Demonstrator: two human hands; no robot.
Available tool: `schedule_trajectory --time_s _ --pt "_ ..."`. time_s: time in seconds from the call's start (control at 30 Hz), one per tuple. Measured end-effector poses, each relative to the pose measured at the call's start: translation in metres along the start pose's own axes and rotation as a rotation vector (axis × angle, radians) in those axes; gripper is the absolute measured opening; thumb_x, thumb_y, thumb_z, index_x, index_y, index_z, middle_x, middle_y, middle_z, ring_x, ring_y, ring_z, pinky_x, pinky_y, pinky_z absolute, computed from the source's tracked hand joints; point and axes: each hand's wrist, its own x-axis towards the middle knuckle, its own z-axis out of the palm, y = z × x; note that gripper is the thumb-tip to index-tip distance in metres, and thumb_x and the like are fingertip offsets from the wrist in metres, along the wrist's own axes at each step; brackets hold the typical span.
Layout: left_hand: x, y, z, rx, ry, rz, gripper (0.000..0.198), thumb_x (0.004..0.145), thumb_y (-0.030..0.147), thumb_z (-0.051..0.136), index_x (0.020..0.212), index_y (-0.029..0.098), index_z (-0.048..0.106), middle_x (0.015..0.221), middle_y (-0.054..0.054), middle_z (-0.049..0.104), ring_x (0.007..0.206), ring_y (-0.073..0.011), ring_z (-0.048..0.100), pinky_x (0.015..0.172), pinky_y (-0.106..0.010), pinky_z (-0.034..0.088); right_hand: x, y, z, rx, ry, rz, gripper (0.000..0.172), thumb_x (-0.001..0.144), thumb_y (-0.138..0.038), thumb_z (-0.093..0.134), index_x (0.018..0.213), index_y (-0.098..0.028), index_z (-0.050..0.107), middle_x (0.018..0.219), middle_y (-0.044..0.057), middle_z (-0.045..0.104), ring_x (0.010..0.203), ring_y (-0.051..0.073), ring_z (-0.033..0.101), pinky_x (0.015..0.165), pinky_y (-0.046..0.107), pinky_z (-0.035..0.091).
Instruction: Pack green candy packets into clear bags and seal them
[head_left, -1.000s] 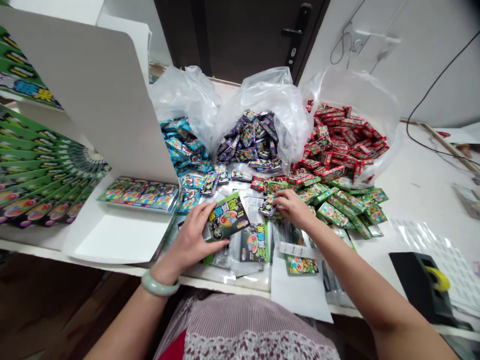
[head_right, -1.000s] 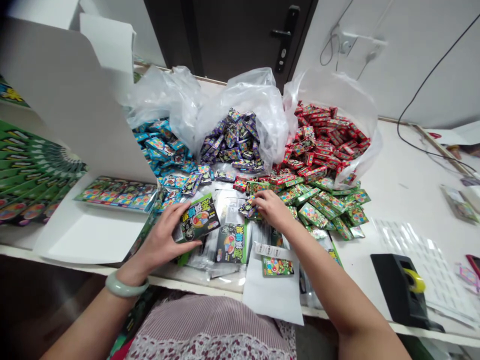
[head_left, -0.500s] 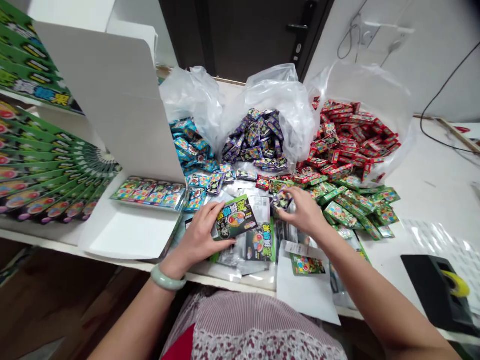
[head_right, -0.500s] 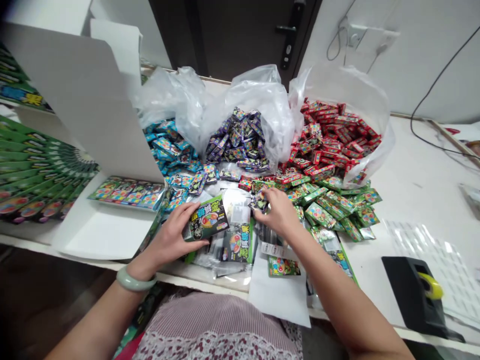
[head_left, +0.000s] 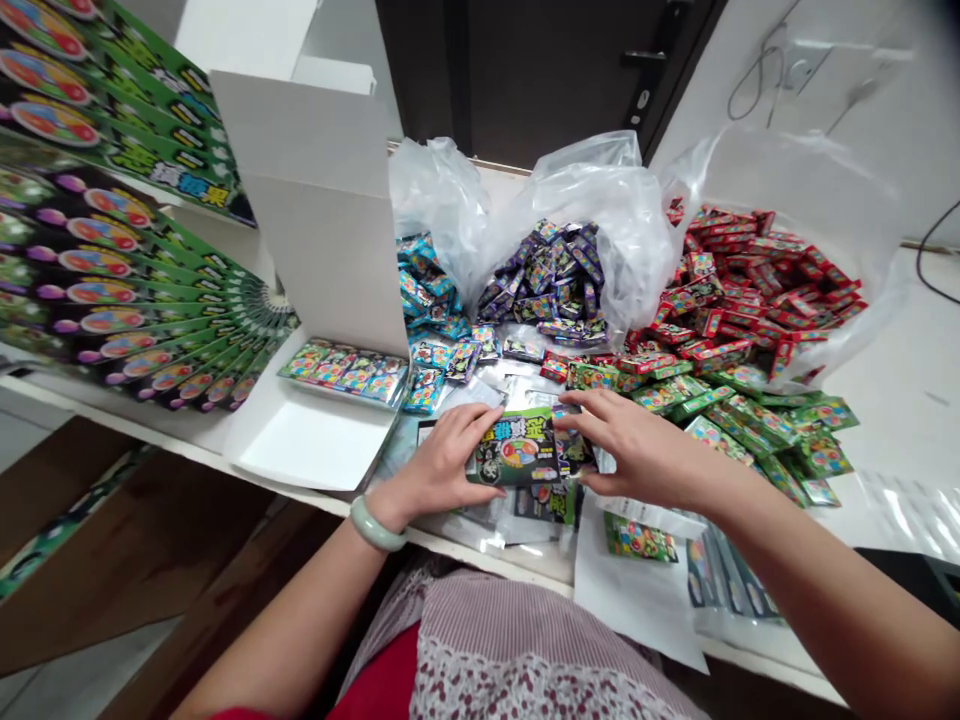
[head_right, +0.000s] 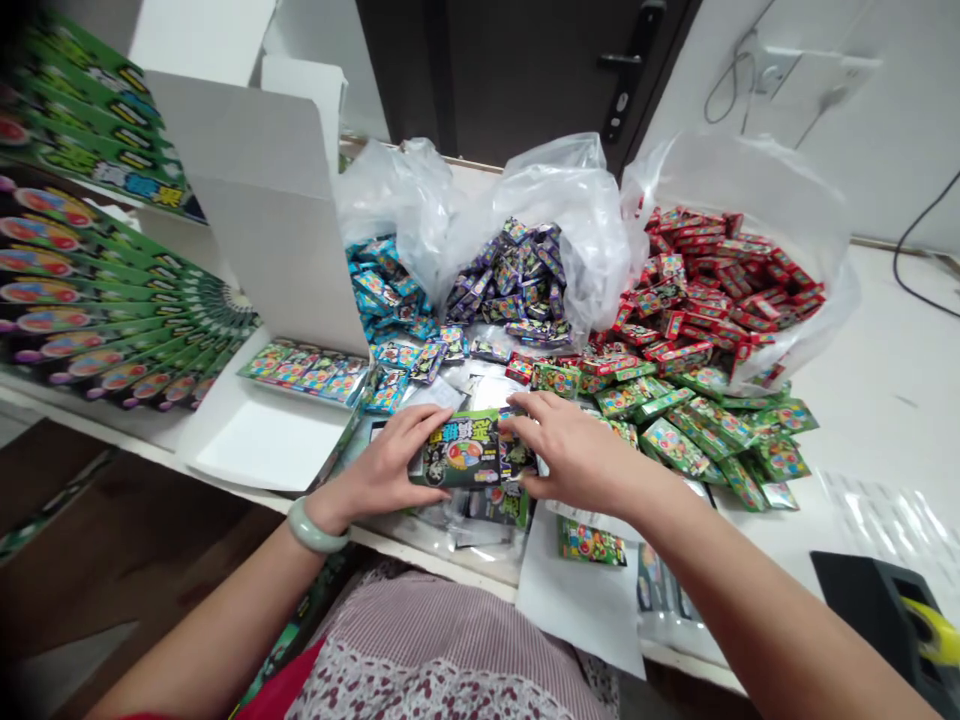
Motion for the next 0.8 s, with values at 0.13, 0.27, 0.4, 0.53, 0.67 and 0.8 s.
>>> schedule_trajectory --time_s 0.13,0.27,0.4,0.53,0.67,0.8 --pt "-0.001 0.003 0.001 -0.023 -0.020 -0.035 0.095 0.068 0.047 0.077 0.146 0.020 0.029 0.136 -0.015 0.044 0.127 -0.0336 0.043 0.108 -0.053 0.038 0.004 0.000 0.007 0.116 0.062 0.068 0.070 0.068 -0.025 0.077 0.132 -0.021 0.047 0.138 0.016 0.047 0.121 0.032 0.053 0.099 0.044 0.049" --pt "-0.003 0.003 0.002 -0.032 0.021 -0.061 0.094 0.069 0.047 0.076 0.146 0.021 0.029 0.134 -0.015 0.045 0.126 -0.0335 0.044 0.106 -0.054 0.040 0.007 -0.001 0.017 0.264 0.131 0.119 0.071 0.072 -0.038 0.077 0.132 -0.026 0.042 0.133 0.014 0.054 0.121 0.032 0.054 0.097 0.046 0.051" --pt "-0.008 0.002 0.002 -0.025 0.126 -0.111 0.096 0.066 0.044 0.078 0.146 0.021 0.029 0.133 -0.015 0.046 0.126 -0.0341 0.044 0.107 -0.055 0.040 0.008 -0.010 0.028 0.226 0.242 0.145 0.041 0.089 -0.038 0.059 0.128 -0.034 0.047 0.138 0.009 0.054 0.138 0.033 0.036 0.110 0.065 0.030" --pt "-0.016 -0.001 -0.004 -0.063 0.188 -0.147 0.103 0.062 0.046 0.081 0.147 0.023 0.027 0.136 -0.015 0.045 0.128 -0.0353 0.043 0.108 -0.056 0.039 0.028 -0.010 0.024 0.266 0.235 0.019 0.038 0.092 -0.037 0.053 0.130 -0.039 0.051 0.139 0.007 0.055 0.138 0.033 0.037 0.107 0.068 0.030" --pt "-0.030 -0.008 -0.015 -0.194 0.299 -0.258 0.101 0.063 0.047 0.081 0.146 0.025 0.029 0.141 -0.015 0.040 0.132 -0.0357 0.041 0.110 -0.055 0.037 0.103 0.008 0.006 0.459 0.470 0.120 0.021 0.092 -0.036 0.052 0.107 -0.030 0.065 0.110 0.007 0.071 0.112 0.028 0.063 0.095 0.052 0.050" --pt "-0.049 -0.016 -0.014 -0.360 0.367 -0.296 0.103 0.060 0.066 0.074 0.145 0.027 0.031 0.142 -0.016 0.039 0.133 -0.0405 0.040 0.110 -0.059 0.034 0.224 0.005 0.006 0.362 0.318 0.032 0.026 0.090 -0.022 0.054 0.114 -0.022 0.062 0.112 0.008 0.071 0.101 0.021 0.067 0.089 0.038 0.054"
